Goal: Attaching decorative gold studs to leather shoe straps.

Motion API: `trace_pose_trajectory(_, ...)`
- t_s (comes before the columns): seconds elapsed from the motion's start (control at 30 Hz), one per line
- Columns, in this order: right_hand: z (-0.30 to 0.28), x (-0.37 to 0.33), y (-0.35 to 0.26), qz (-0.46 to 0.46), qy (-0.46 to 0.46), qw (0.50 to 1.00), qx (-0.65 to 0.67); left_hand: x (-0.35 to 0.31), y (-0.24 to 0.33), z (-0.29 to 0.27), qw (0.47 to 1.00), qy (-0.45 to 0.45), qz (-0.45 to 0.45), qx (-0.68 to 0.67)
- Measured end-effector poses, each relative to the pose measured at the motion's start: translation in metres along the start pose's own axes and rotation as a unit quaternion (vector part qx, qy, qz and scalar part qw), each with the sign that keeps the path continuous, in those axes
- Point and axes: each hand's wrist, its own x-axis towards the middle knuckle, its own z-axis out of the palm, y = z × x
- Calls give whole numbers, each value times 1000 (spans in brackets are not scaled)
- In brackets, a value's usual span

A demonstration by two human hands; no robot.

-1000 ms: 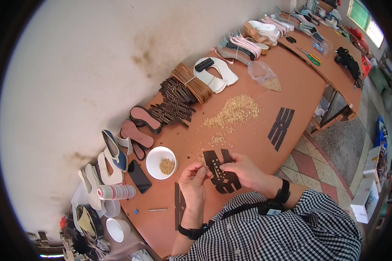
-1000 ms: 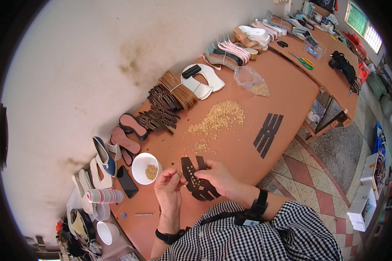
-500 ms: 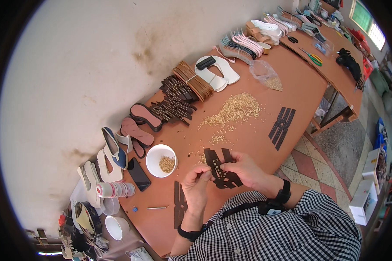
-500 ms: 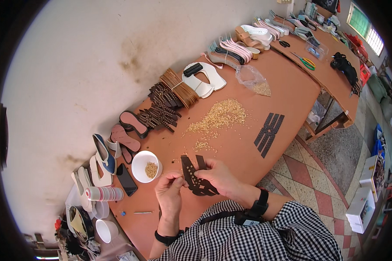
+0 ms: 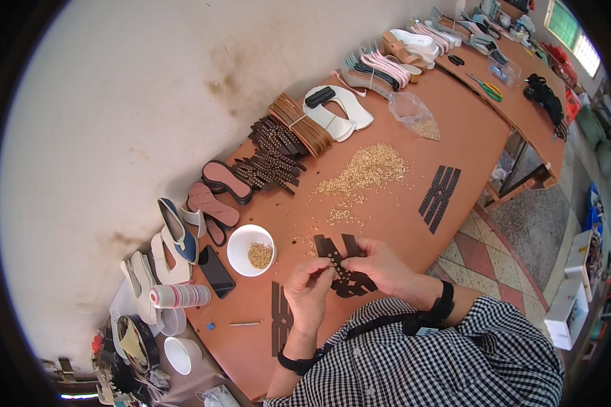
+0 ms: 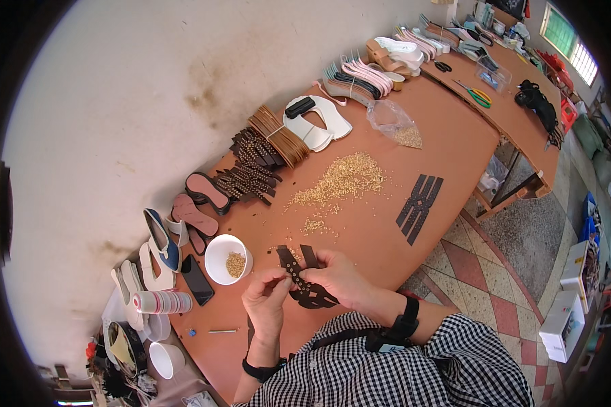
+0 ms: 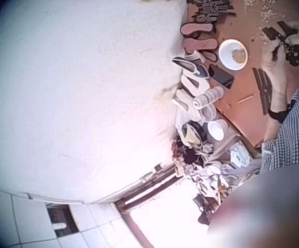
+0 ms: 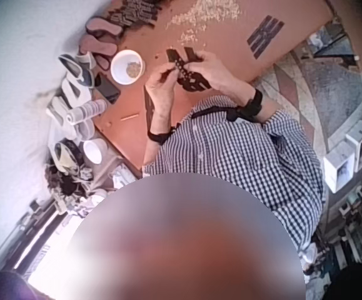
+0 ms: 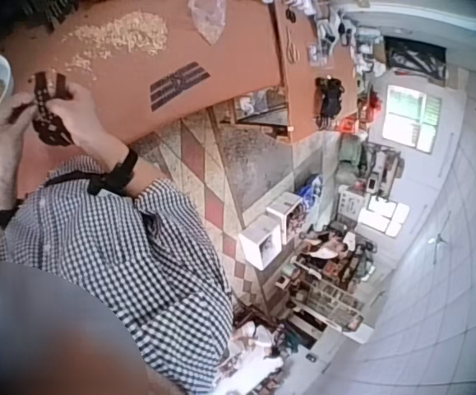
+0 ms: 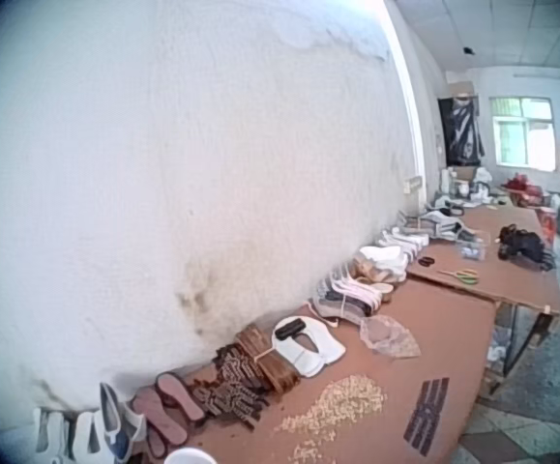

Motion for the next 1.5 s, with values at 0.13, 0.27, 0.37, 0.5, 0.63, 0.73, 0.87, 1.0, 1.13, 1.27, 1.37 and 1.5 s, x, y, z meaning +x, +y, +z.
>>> trace_pose_trajectory(0.13, -1, 1, 3, -7, 5, 1000, -3, 2, -3, 0, 993, -20, 81, 85)
trace_pose_trajectory(0.27, -3, 2, 6, -5, 10, 1000, -8, 2, -4, 1, 986, 2, 99, 138)
trace_pose_trajectory(0.37, -3, 2, 6, -1, 7, 1000, -7, 3, -1, 4, 981, 0, 111, 158)
trace_pose_trajectory(0.5, 1, -1, 2, -5, 10, 1000, -10, 5, -2, 6, 997, -1, 40, 68)
trace_pose_trajectory(0.63, 0, 0, 5, -17, 12, 999, -37, 8, -9, 2, 1000, -7, 12, -5)
trace_pose_trajectory(0.73, -1, 1, 6, -20, 13, 999, -43, 8, -11, 2, 999, -11, -2, -30)
trace_pose_trajectory(0.87, -2, 0, 7, -17, 8, 998, -52, 9, -13, 0, 999, -27, 6, -24)
trace_pose_trajectory(1.0, -6, 1, 8, -22, -20, 995, -93, 9, -13, 1, 999, -19, -29, -20)
trace_pose_trajectory(1.13, -6, 2, 11, -86, -7, 986, -140, 9, -17, -2, 995, -14, -89, -34)
trace_pose_trajectory(1.27, -5, 1, 9, -115, -24, 973, -198, 8, -16, 1, 992, 9, -94, -88)
trace_pose_trajectory(1.37, -5, 1, 9, -135, -23, 960, -243, 8, -18, 2, 989, 12, -90, -114)
trace_pose_trajectory(1.5, -8, 1, 12, -137, -2, 952, -272, 10, -19, 4, 984, 13, -75, -161)
